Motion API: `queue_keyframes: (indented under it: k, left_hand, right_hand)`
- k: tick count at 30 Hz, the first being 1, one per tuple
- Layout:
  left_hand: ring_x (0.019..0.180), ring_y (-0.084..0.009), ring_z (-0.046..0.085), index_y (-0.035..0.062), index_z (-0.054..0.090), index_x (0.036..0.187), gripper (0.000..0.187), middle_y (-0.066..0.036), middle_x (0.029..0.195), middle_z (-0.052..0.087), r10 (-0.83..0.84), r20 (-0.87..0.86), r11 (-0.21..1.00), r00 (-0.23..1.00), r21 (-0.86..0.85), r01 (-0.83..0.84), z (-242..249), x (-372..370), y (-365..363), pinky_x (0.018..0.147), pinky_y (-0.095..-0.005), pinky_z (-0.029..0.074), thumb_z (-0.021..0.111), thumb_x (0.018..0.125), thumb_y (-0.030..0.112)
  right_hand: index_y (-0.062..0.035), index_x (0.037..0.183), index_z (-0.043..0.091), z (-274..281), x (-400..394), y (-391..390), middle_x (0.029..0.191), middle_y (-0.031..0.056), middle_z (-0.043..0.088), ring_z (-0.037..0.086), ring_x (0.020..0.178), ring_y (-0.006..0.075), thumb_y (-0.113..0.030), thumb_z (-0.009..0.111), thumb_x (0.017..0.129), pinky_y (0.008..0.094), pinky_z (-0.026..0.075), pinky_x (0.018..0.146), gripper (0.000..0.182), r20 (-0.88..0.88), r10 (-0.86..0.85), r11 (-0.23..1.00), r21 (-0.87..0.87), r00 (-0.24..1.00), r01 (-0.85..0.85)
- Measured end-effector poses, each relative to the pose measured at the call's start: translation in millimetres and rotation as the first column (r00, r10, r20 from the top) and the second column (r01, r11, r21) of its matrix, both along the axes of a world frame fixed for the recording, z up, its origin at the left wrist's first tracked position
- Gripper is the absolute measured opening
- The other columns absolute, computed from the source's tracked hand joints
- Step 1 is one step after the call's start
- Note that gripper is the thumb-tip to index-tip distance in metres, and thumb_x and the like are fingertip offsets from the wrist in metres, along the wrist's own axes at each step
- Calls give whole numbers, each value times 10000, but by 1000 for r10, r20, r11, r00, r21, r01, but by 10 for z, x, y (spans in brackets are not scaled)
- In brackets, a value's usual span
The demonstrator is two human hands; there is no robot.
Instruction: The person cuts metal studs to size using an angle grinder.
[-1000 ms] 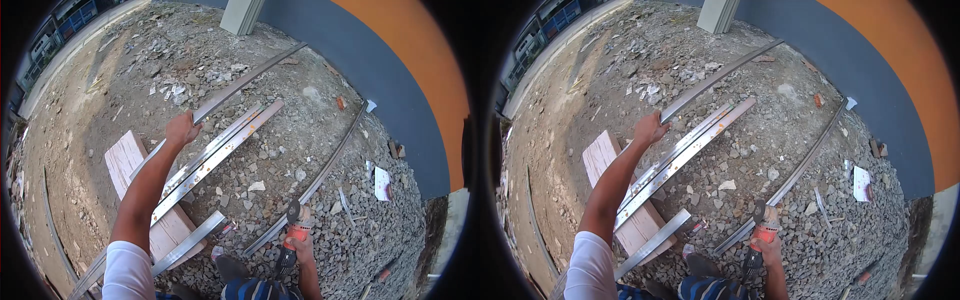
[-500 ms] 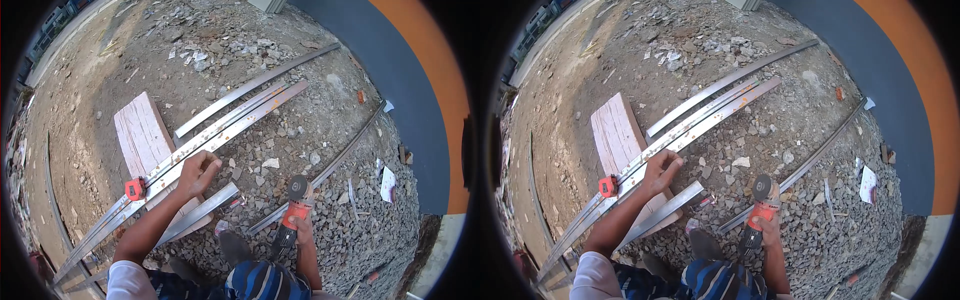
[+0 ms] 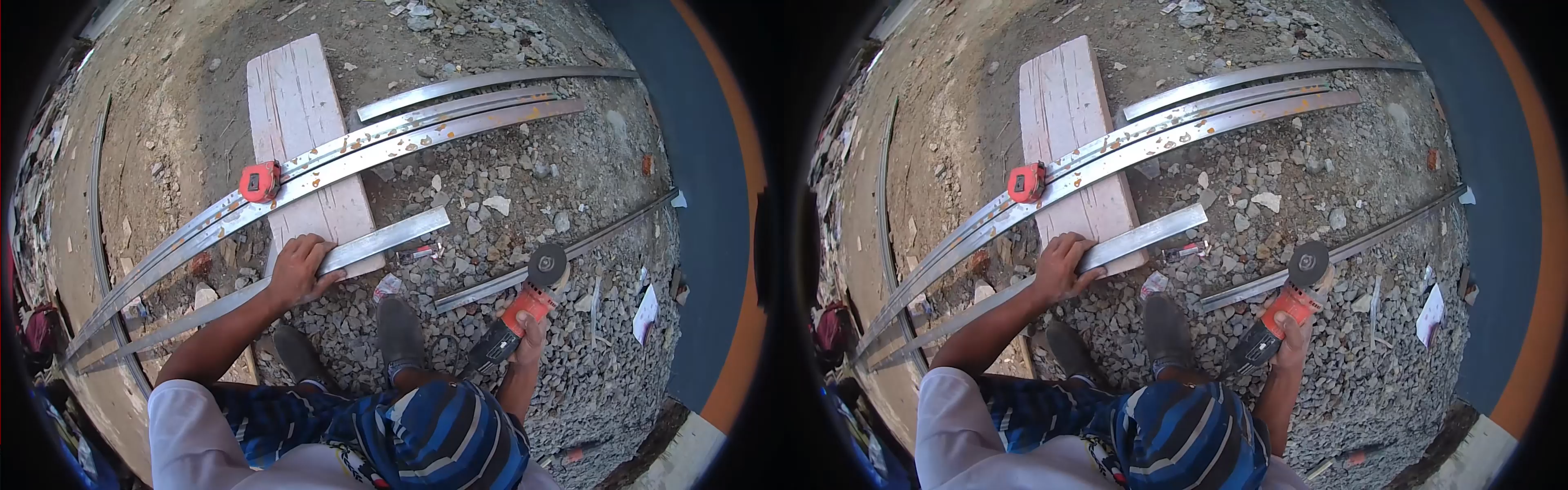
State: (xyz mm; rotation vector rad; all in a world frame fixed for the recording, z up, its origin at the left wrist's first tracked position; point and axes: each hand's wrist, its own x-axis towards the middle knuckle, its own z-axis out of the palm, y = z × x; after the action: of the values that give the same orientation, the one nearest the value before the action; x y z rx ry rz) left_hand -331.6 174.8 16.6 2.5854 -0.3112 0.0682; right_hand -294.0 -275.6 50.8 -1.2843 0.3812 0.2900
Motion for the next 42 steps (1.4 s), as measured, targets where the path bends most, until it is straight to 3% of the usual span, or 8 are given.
queue_keyframes:
  k: [6,10,13,20,26,30,38,42]
  left_hand:
    - [1050,-374,596,-13,618,1236,538,-198,1126,611,80,32,989,996,-129,-75,-116,259,-335,929,-465,490,815,814,256]
    - [1079,-306,557,30,631,1016,423,-111,1070,582,133,160,974,978,-205,-99,-198,1223,-1278,917,-411,465,812,760,314]
    - [1181,-286,541,1,638,1156,682,-115,1162,589,152,156,981,976,-145,-130,-374,2112,-1986,1003,-427,422,858,681,438]
    - [1223,-394,519,7,516,1327,772,-203,1280,531,98,353,988,930,-150,-47,-276,680,-120,1040,-523,417,763,818,532]
    - [1115,-392,592,20,528,1336,661,-201,1234,589,333,-262,908,906,349,-233,-251,-1158,1483,949,-479,461,646,926,525]
    - [933,-423,625,2,559,1280,753,-202,1019,604,284,-178,931,942,286,-226,-460,-1132,1484,831,-503,508,620,888,642]
    - [864,-327,610,35,634,1121,502,-131,963,627,148,121,974,982,152,-165,-86,387,-401,806,-418,426,753,876,457]
    - [1241,-365,563,11,611,1322,601,-182,1255,647,75,197,996,977,39,-84,-122,1305,-1342,1081,-488,382,749,888,402]
  right_hand:
    - [31,1154,557,22,-111,-97,877,157,693,702,718,239,-233,671,884,352,594,619,395,4,-113,994,-10,994,113]
    - [26,1144,574,46,-20,-267,916,140,689,717,724,226,-336,684,915,337,612,610,442,-69,-80,996,27,994,82]
    - [22,1152,573,-458,712,515,931,138,688,714,750,230,-340,686,916,348,613,633,447,-123,308,940,193,944,-281]
    - [9,1179,567,-1080,1005,761,984,130,683,703,841,243,-354,693,919,385,615,714,464,-223,469,845,396,855,-360]
    - [-2,1202,563,-73,92,-1314,1029,123,679,694,919,255,-367,699,922,417,617,782,480,-113,-175,953,229,978,197]
    - [6,1172,568,307,0,-613,953,153,691,706,790,282,-272,667,904,416,618,685,398,-2,-356,924,152,934,352]
    - [21,1121,600,253,-132,-717,873,175,716,728,708,300,-295,681,877,403,628,646,408,-36,-369,913,170,929,370]
    - [25,1113,603,181,-66,-726,873,174,715,723,684,296,-299,686,874,406,627,628,411,-54,-370,900,230,928,372]
